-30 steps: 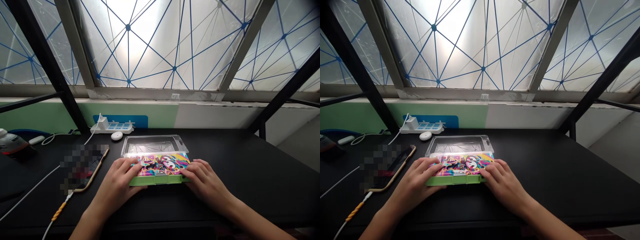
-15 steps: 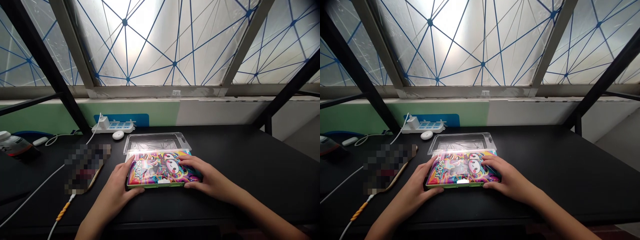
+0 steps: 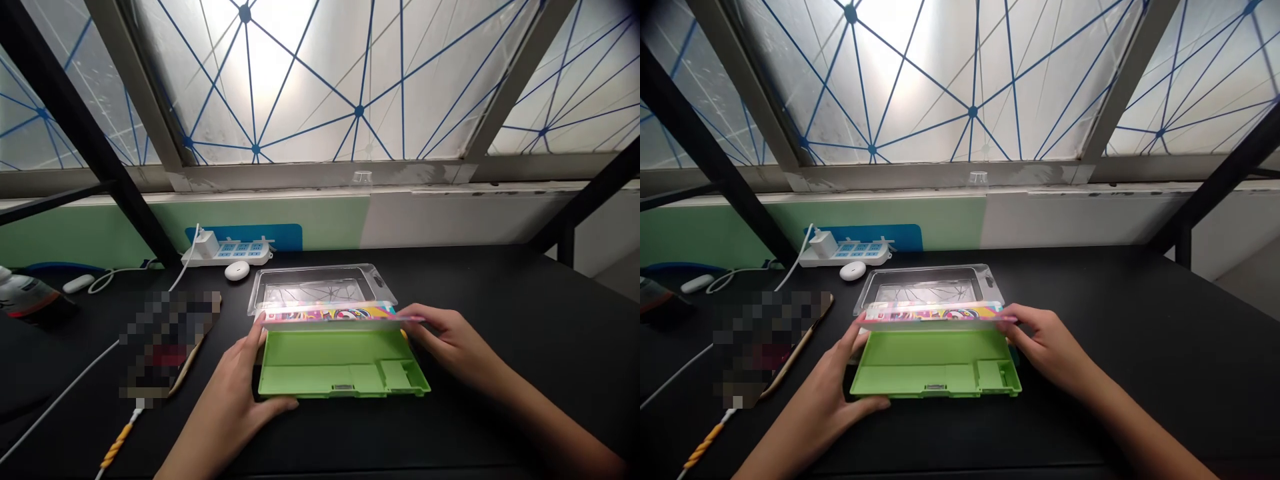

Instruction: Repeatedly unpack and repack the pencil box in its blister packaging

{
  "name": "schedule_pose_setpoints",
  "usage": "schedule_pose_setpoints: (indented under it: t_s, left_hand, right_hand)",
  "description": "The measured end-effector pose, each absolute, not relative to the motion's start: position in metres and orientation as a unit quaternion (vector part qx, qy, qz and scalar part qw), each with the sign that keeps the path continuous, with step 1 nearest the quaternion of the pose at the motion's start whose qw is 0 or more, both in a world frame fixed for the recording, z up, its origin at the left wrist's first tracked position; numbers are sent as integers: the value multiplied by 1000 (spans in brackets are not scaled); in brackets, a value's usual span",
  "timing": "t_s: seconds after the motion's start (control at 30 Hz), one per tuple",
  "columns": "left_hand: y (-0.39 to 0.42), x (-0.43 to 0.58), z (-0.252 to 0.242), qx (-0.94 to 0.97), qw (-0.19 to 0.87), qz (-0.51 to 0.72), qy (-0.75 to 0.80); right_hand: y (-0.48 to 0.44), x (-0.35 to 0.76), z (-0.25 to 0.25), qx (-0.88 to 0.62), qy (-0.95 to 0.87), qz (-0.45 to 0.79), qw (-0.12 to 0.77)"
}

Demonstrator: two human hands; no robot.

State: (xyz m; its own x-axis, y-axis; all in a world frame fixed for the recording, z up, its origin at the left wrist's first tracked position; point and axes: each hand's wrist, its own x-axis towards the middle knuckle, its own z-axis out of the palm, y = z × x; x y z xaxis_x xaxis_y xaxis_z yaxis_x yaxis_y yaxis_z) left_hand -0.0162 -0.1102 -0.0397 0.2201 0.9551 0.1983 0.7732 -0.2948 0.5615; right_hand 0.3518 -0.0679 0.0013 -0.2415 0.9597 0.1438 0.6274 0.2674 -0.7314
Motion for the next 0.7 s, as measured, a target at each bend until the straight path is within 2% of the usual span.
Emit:
schedule_pose_setpoints:
  t_s: [0.13, 0.27, 0.43, 0.57, 0.7]
  left_hand:
    - [-108, -20, -41, 763, 150, 259, 573]
    - [-105, -24, -41, 772, 142, 252, 566]
    - [-102, -24, -43, 785, 136, 262, 545]
    - [-100, -17, -41, 789, 125, 243, 550]
    - [-99, -14, -38, 778, 133, 237, 567]
  right_hand:
    - [-83, 376, -8, -467, -797, 282, 259]
    - [-94, 383, -24, -463, -835, 198, 221]
    - [-87, 373, -27, -447, -849, 121, 253]
    - [-80, 359, -20, -517, -816, 140, 218]
    - [-77, 350, -18, -581, -793, 70, 170]
